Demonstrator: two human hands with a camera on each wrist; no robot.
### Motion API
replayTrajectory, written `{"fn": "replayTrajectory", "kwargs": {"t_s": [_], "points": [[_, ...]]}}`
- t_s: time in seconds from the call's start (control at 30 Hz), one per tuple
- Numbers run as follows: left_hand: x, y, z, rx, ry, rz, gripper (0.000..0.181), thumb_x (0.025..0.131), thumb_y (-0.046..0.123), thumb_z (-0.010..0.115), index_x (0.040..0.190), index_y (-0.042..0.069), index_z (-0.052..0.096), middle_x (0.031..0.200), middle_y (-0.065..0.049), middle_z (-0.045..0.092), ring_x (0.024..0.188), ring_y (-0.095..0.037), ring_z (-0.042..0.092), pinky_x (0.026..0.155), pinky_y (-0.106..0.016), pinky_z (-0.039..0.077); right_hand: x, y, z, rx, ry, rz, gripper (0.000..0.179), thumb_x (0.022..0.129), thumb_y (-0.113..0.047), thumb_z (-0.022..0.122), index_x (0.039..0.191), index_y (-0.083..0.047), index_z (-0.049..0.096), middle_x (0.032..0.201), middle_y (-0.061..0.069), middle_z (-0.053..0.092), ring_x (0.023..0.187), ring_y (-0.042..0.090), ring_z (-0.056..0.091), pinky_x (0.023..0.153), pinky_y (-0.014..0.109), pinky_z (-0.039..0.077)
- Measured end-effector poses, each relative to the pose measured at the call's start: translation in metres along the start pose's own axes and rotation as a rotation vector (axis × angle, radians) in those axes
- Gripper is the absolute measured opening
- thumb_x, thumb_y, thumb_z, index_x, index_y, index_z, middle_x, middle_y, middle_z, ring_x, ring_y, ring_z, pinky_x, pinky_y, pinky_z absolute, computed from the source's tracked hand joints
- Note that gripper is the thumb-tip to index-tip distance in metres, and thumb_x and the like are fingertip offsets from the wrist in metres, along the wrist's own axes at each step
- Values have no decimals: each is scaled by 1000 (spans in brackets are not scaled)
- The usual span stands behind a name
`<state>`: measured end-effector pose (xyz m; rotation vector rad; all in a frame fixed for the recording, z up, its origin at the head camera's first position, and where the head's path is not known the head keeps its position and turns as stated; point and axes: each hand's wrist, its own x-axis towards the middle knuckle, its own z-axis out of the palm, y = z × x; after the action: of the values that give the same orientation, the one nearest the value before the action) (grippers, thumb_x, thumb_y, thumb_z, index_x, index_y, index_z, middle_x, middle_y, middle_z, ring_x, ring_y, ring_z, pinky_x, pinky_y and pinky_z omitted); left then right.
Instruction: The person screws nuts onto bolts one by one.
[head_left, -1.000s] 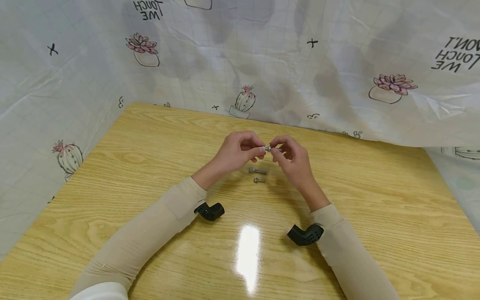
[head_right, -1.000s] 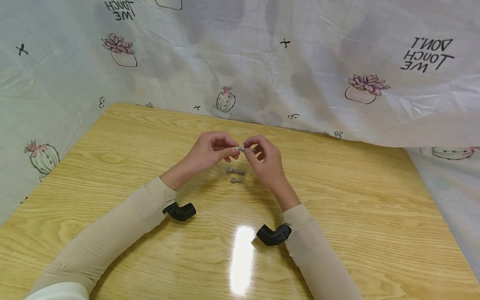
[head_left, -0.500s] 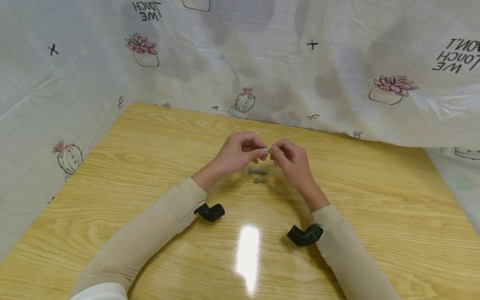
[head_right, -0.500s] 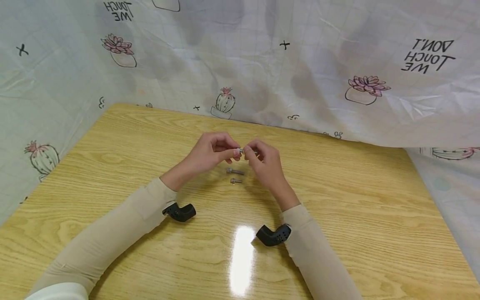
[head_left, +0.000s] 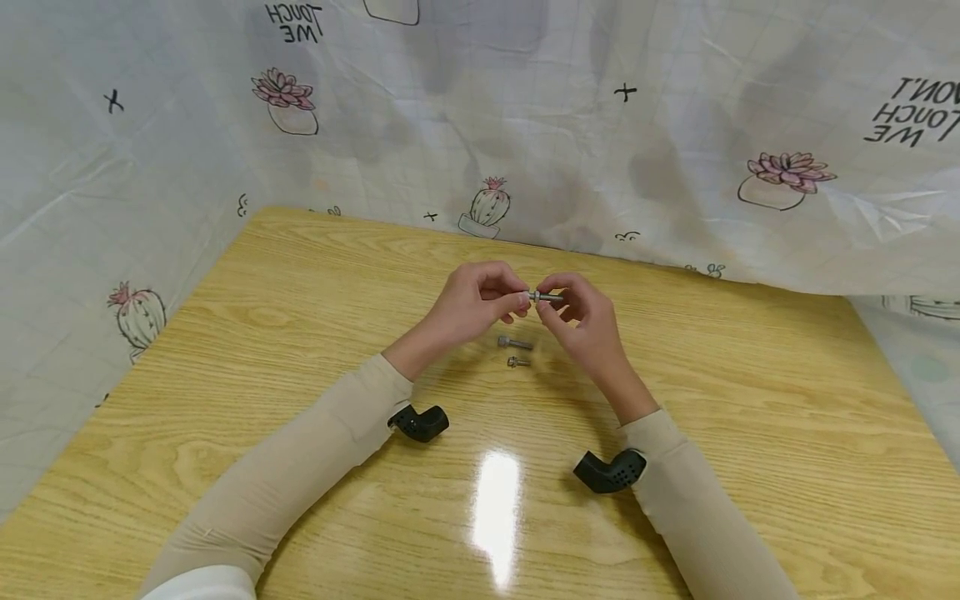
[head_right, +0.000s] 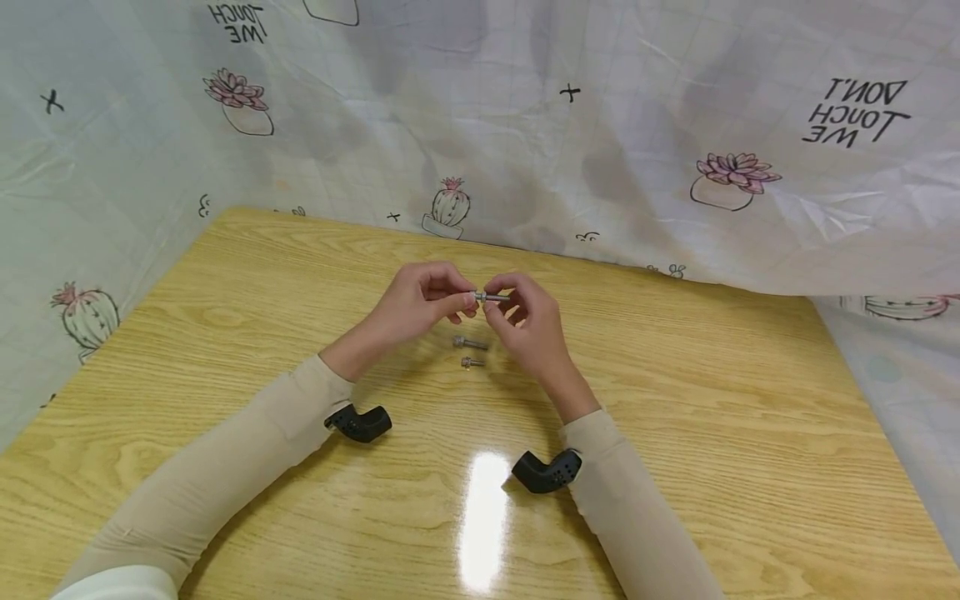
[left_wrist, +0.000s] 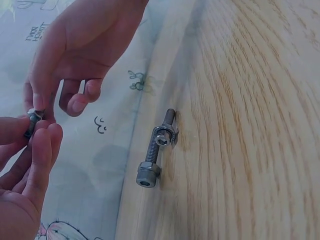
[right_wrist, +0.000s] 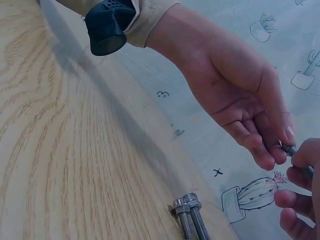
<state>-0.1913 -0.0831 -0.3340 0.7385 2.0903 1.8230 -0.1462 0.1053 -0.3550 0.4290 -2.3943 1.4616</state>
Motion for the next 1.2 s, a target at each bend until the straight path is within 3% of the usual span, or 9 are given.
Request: {"fn": "replayTrajectory", "kwargs": {"t_s": [0.23, 0.33, 0.43, 0.6, 0.7, 0.83, 1.03, 1.2], "points": [[-1, 1, 0, 3, -17, 5, 6, 93, 7, 63, 95, 4, 67, 90, -14, 70, 89, -40, 69, 77, -47, 58, -1, 0, 0, 20, -20, 31, 14, 98, -12, 55, 103, -1, 62, 93, 13, 64, 67, 20, 60, 61, 23, 51], [-2, 1, 1, 7, -37, 5, 6, 93, 7, 63, 96, 5, 68, 91, -13, 71, 89, -41, 68, 78, -50, 57, -2, -1, 0, 7, -26, 71, 22, 101, -18, 51, 91, -2, 63, 78, 14, 60, 62, 28, 54, 56, 25, 47], [-2, 1, 2, 21, -47, 5, 6, 93, 8, 63, 96, 6, 68, 91, -12, 71, 88, -40, 69, 78, -51, 57, -1, -1, 1, -23, -26, 87, 34, 104, -20, 45, 82, -1, 61, 69, 15, 57, 59, 27, 51, 53, 26, 43], [-1, 0, 2, 23, -18, 3, 6, 93, 9, 64, 94, 5, 68, 89, -13, 70, 86, -41, 68, 77, -49, 57, -1, -2, 1, 8, -10, 79, 29, 105, -15, 40, 100, 1, 63, 83, 19, 62, 62, 24, 55, 57, 26, 47], [-1, 0, 1, 12, -5, 6, 6, 93, 9, 64, 94, 4, 68, 89, -14, 70, 87, -42, 67, 76, -48, 58, -2, -2, 2, 28, -4, 54, 19, 100, -10, 49, 111, -1, 61, 99, 17, 63, 70, 20, 62, 61, 26, 50], [-2, -3, -1, 6, -7, 15, 6, 93, 8, 64, 94, 3, 68, 89, -15, 70, 88, -42, 68, 75, -44, 59, -3, -3, 4, -8, -5, -4, 20, 93, -6, 61, 112, -2, 60, 107, 12, 64, 80, 13, 67, 63, 23, 51], [-3, -5, -1, -10, -18, 29, 5, 93, 7, 64, 93, 4, 67, 88, -15, 70, 89, -41, 68, 72, -35, 60, -4, -4, 7, -31, -9, 14, 15, 96, -8, 57, 109, -2, 61, 101, 12, 64, 69, 15, 62, 60, 20, 49], [-4, -5, 0, -13, -49, 28, 5, 92, 7, 64, 94, 5, 68, 91, -13, 70, 90, -40, 69, 76, -47, 58, -4, -5, 7, -73, -8, 99, 25, 102, -14, 49, 90, 2, 64, 78, 16, 61, 61, 25, 53, 55, 22, 43]]}}
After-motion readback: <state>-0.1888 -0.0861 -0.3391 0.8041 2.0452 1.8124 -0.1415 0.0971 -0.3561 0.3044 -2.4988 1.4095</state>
